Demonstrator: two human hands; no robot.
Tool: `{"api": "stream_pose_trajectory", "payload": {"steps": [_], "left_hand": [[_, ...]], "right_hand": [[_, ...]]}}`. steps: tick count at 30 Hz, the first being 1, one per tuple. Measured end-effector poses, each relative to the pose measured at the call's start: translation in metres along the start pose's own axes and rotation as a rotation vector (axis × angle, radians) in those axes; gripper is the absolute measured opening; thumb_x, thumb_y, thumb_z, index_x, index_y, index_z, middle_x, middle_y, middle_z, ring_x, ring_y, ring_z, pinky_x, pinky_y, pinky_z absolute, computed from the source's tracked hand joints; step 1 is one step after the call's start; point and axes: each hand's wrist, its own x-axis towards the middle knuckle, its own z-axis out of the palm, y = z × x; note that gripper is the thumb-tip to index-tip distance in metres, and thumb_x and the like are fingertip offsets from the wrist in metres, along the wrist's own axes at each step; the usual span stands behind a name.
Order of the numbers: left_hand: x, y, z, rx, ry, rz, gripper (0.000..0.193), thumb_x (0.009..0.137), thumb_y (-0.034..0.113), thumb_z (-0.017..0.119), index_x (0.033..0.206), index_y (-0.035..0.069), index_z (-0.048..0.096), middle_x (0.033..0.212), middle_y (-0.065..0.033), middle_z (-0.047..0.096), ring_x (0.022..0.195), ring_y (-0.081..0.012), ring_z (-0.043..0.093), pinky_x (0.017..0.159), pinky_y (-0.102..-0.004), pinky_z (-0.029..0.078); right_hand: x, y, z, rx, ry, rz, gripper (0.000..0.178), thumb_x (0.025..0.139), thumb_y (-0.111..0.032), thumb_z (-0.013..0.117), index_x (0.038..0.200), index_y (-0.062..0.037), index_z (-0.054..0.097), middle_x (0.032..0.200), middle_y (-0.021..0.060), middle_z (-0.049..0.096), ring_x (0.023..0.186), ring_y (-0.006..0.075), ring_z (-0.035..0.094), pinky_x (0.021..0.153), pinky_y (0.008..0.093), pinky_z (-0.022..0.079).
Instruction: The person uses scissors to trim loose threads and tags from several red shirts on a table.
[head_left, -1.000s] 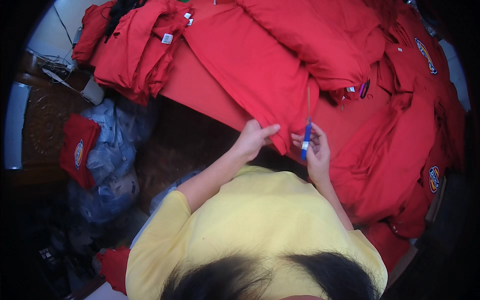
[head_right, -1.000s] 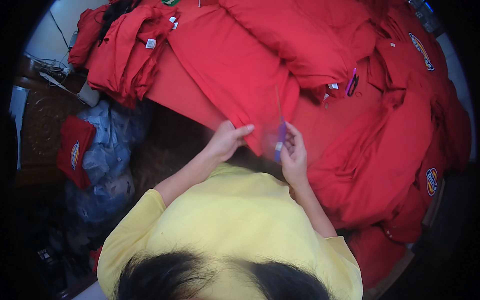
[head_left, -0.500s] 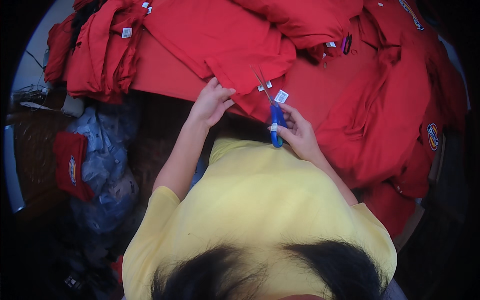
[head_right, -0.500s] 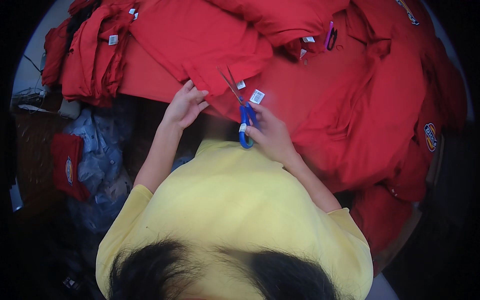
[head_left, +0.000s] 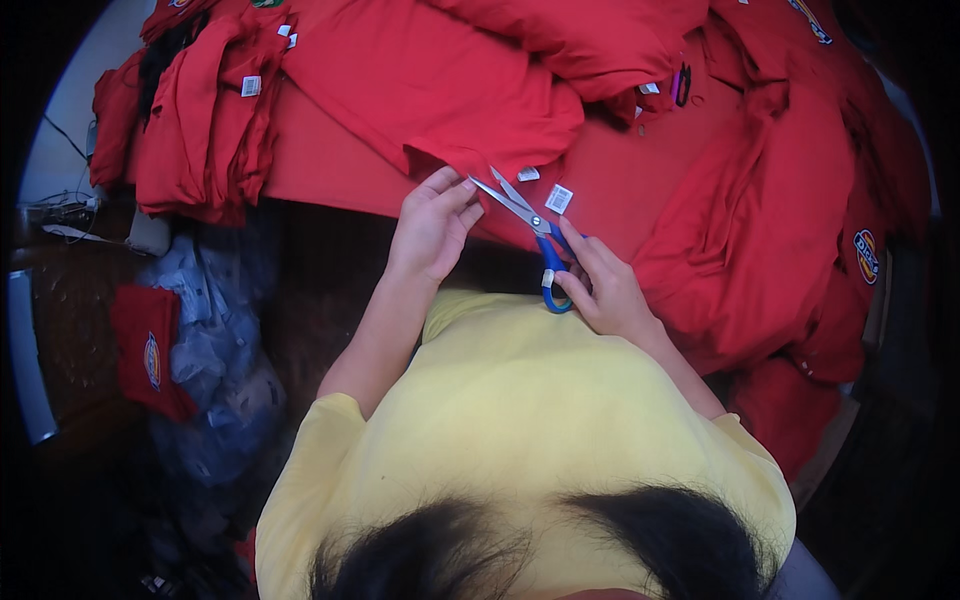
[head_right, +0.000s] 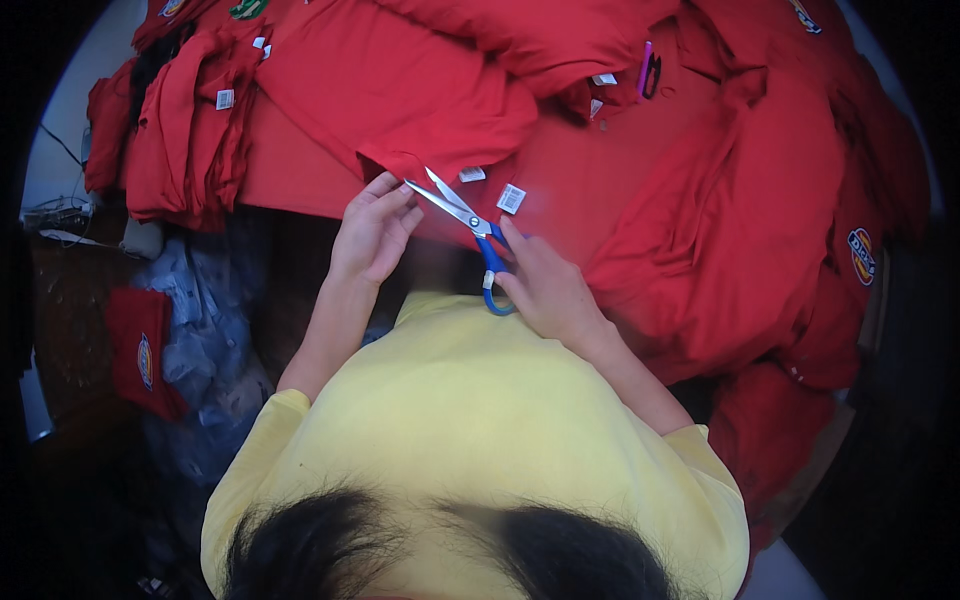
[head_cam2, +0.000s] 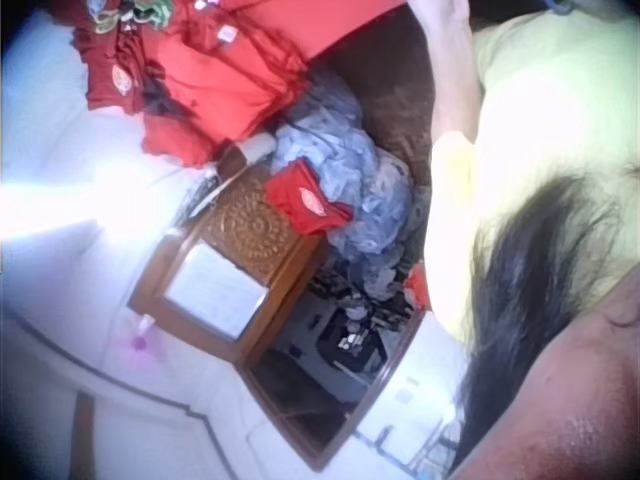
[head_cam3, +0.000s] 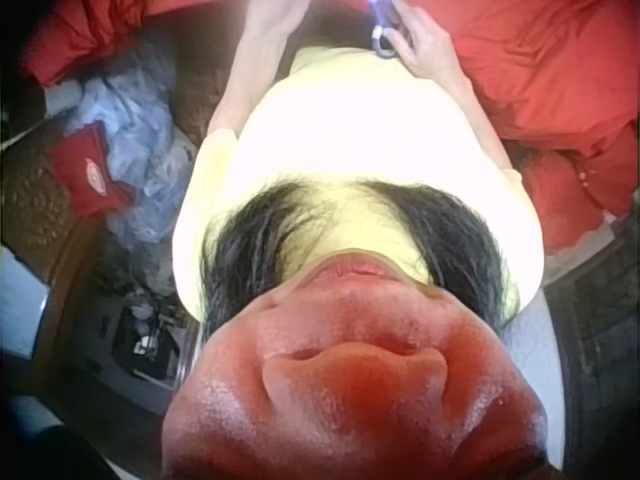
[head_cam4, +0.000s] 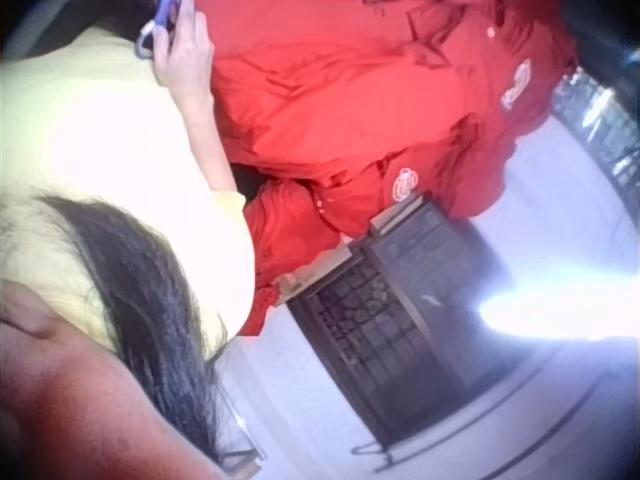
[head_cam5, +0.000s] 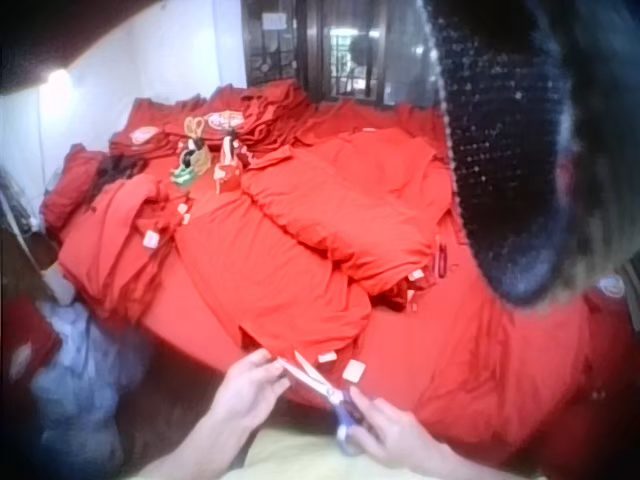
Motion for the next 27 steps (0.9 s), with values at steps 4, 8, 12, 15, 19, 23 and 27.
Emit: {"api": "stream_pose_trajectory", "payload": {"steps": [4, 8, 12, 15, 19, 23, 27], "left_hand": [[-0.004, 0.0, 0.006, 0.075, -0.017, 0.052, 0.017, 0.087, -0.002, 0.055, 0.103, -0.002, 0.058, 0.101, -0.0092, 0.063, 0.092, -0.0164, 0.062, 0.084, -0.0301, 0.05], [-0.004, 0.002, 0.011, 0.119, -0.017, 0.074, 0.02, 0.087, -0.003, 0.055, 0.106, -0.003, 0.058, 0.102, -0.0095, 0.063, 0.092, -0.0164, 0.062, 0.083, -0.0293, 0.051], [-0.006, 0.002, 0.014, 0.153, -0.011, 0.096, 0.02, 0.087, -0.002, 0.056, 0.107, -0.003, 0.059, 0.102, -0.0092, 0.063, 0.092, -0.0159, 0.062, 0.083, -0.0284, 0.051], [-0.008, 0.002, 0.018, 0.15, -0.011, 0.106, 0.02, 0.086, -0.002, 0.056, 0.107, -0.002, 0.059, 0.101, -0.0084, 0.064, 0.091, -0.0155, 0.062, 0.082, -0.0278, 0.051], [-0.007, 0.002, 0.016, 0.149, -0.021, 0.112, 0.022, 0.086, -0.002, 0.057, 0.108, -0.002, 0.059, 0.1, -0.0072, 0.064, 0.09, -0.0148, 0.062, 0.081, -0.0281, 0.051], [-0.008, 0.001, 0.017, 0.221, 0.011, 0.147, 0.026, 0.086, -0.003, 0.057, 0.112, -0.002, 0.058, 0.099, -0.0068, 0.064, 0.089, -0.0135, 0.062, 0.08, -0.028, 0.052], [-0.013, -0.003, 0.02, 0.257, -0.004, 0.151, 0.03, 0.085, -0.003, 0.057, 0.116, -0.001, 0.056, 0.101, -0.0065, 0.063, 0.088, -0.0121, 0.061, 0.078, -0.0268, 0.052]], "right_hand": [[0.002, -0.004, -0.002, 0.23, -0.029, 0.068, 0.056, 0.087, -0.013, 0.056, 0.138, -0.0006, 0.036, 0.093, 0.0151, 0.056, 0.08, 0.0248, 0.061, 0.074, 0.0344, 0.048], [0.001, 0.002, 0.004, 0.692, -0.083, 0.267, 0.052, 0.088, -0.01, 0.052, 0.137, -0.001, 0.038, 0.094, 0.0156, 0.058, 0.079, 0.0231, 0.06, 0.076, 0.0317, 0.048], [0.0, 0.002, 0.003, 0.428, 0.006, 0.129, 0.05, 0.087, -0.009, 0.052, 0.136, -0.0016, 0.041, 0.1, 0.0172, 0.06, 0.086, 0.0222, 0.062, 0.08, 0.0297, 0.047], [-0.001, 0.006, 0.003, 0.385, 0.006, 0.117, 0.05, 0.087, -0.011, 0.053, 0.135, -0.0017, 0.042, 0.106, 0.0182, 0.06, 0.092, 0.0242, 0.062, 0.083, 0.0305, 0.046], [0.0, 0.005, 0.002, 0.455, -0.029, 0.174, 0.052, 0.087, -0.014, 0.055, 0.135, -0.0018, 0.041, 0.11, 0.0185, 0.059, 0.095, 0.0289, 0.062, 0.085, 0.0329, 0.046], [0.003, 0.006, 0.007, 0.362, 0.03, 0.044, 0.053, 0.087, -0.017, 0.057, 0.135, -0.0018, 0.041, 0.11, 0.018, 0.059, 0.095, 0.0295, 0.061, 0.086, 0.0327, 0.045], [0.011, 0.005, 0.006, 0.353, 0.033, 0.002, 0.053, 0.087, -0.015, 0.057, 0.136, -0.0025, 0.041, 0.103, 0.0158, 0.061, 0.091, 0.0269, 0.061, 0.085, 0.0324, 0.046]]}}
